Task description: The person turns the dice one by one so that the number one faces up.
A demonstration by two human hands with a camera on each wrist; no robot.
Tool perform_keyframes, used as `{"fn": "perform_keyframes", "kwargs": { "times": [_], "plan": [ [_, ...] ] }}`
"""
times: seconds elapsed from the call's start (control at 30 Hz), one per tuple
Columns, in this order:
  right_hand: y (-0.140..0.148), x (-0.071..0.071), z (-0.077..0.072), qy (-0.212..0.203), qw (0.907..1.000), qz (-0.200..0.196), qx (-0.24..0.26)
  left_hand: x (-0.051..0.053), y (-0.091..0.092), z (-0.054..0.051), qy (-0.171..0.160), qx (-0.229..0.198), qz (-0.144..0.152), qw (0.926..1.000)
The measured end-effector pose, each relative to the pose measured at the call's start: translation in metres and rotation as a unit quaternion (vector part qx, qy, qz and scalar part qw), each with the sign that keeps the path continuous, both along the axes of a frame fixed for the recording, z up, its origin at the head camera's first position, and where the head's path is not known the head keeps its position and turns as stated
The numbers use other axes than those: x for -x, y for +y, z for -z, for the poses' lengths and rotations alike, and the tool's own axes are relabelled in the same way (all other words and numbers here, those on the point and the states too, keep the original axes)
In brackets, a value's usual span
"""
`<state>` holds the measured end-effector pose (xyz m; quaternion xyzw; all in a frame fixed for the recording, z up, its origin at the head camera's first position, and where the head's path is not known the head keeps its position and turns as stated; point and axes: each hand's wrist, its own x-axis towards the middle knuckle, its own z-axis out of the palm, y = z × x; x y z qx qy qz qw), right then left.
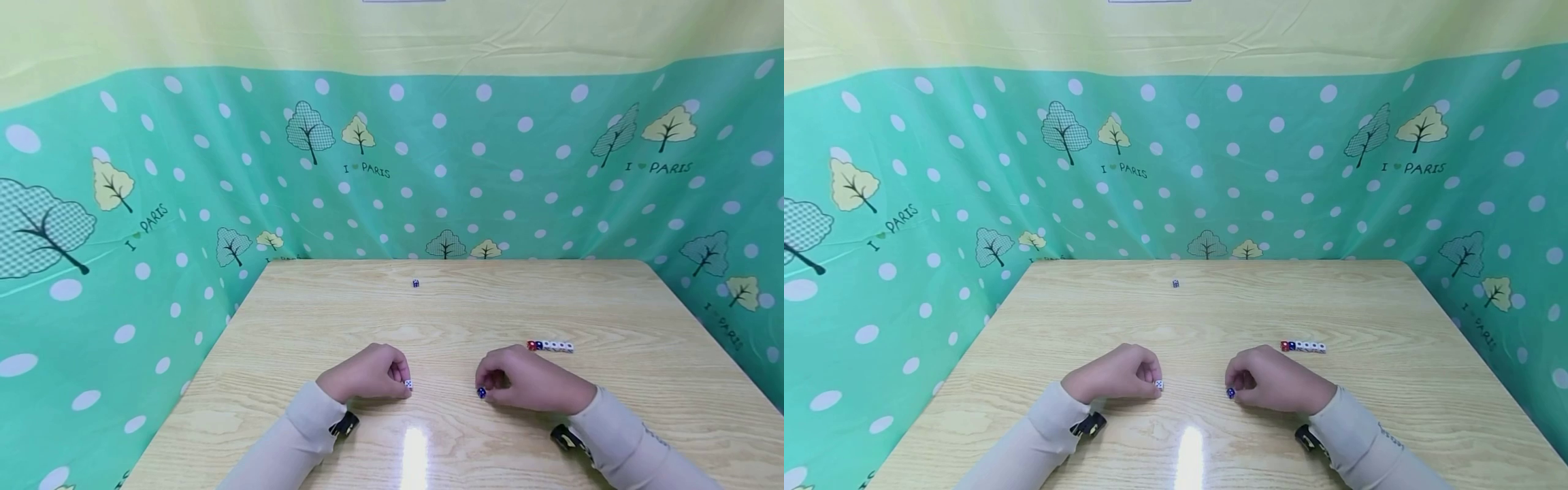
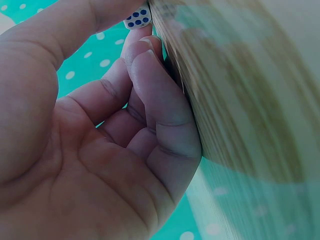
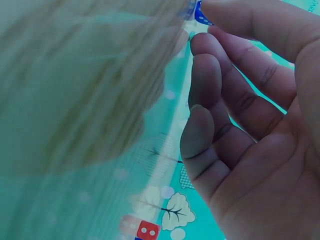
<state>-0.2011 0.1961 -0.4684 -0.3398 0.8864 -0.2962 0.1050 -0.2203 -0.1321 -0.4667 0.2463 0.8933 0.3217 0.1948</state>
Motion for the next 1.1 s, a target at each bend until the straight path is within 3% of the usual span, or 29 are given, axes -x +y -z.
{"fn": "perform_keyframes", "kwargs": {
  "times": [0.47, 0.7, 0.9, 1.1],
  "plan": [
    [0.004, 0.001, -0.008, 0.009, 0.9997, 0.011, -0.022, -0.001, 0.0, -0.001, 0.002, -0.006, 0.002, 1.0],
    [-0.005, -0.007, -0.009, 0.058, 0.9969, 0.031, -0.043, -0.001, 0.0, -0.001, 0.0, -0.003, 0.001, 1.0],
    [-0.014, -0.016, -0.012, 0.118, 0.9879, 0.051, -0.087, -0.001, 0.0, -0.002, 0.004, 0.0, 0.001, 1.0],
    [-0.019, -0.018, -0.012, 0.136, 0.9836, 0.043, -0.11, -0.001, 0.0, -0.002, 0.004, -0.004, 0.002, 1.0]
  ]
}}
